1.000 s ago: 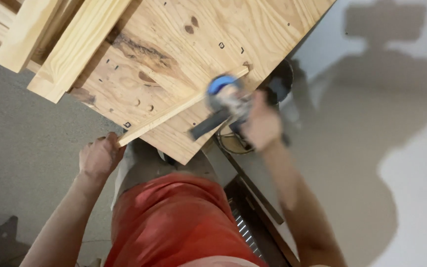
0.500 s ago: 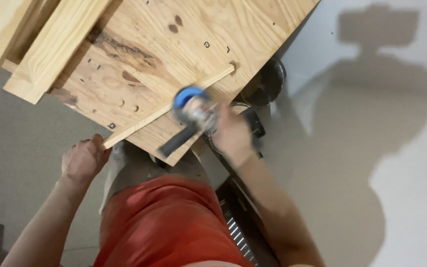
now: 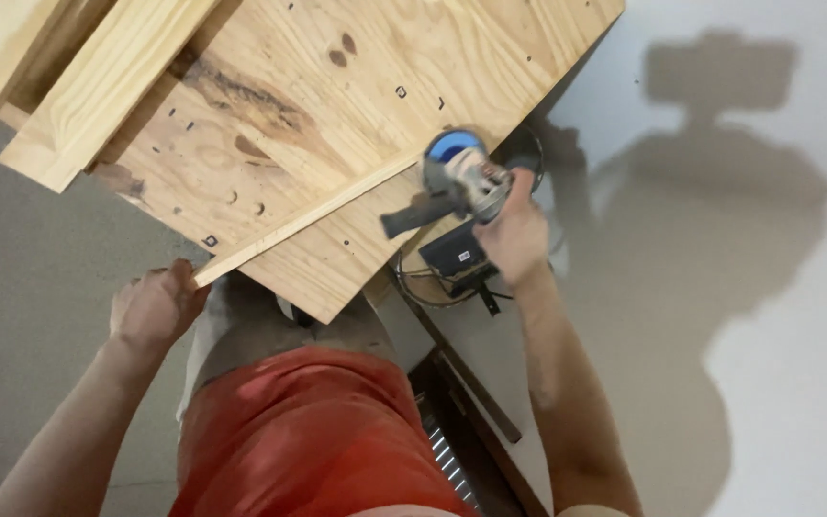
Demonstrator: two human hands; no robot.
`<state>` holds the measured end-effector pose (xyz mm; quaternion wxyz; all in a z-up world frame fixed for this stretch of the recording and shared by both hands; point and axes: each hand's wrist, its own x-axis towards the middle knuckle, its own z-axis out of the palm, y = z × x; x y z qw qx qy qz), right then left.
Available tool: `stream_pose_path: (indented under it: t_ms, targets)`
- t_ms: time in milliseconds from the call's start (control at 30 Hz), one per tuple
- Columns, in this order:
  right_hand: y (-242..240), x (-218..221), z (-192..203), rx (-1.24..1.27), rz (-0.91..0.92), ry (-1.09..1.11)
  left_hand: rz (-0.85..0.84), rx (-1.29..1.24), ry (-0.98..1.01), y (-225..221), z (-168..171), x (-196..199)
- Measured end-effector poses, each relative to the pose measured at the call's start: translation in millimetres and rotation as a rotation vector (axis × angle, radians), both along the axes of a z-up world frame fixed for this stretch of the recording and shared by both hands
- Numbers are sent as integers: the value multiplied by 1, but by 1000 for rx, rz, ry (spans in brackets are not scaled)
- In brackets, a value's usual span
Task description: Sanding a small wooden slat using a handheld power sander on a workbench.
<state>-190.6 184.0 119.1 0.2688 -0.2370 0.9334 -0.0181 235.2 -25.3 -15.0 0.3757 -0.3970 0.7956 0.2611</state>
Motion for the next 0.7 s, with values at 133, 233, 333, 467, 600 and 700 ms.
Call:
stream_pose_path:
  t_ms: [133, 233, 333, 467, 600, 700]
  targets:
    - [1, 21, -4, -27, 38, 11, 46, 31, 47, 0, 12, -3]
    - [9, 76, -26, -107, 242, 93, 91, 10, 70, -2, 21, -9]
    - [15, 135, -71, -84, 780, 379, 81, 38, 49, -2, 12, -7]
    - [1, 170, -65, -195, 735, 275, 83, -4, 69, 2, 18, -9]
    - [-9, 106, 7, -49, 581, 160, 90, 10, 94, -5, 34, -16]
    - [3, 34, -7, -21, 139, 71, 73, -19, 74, -5, 22, -13]
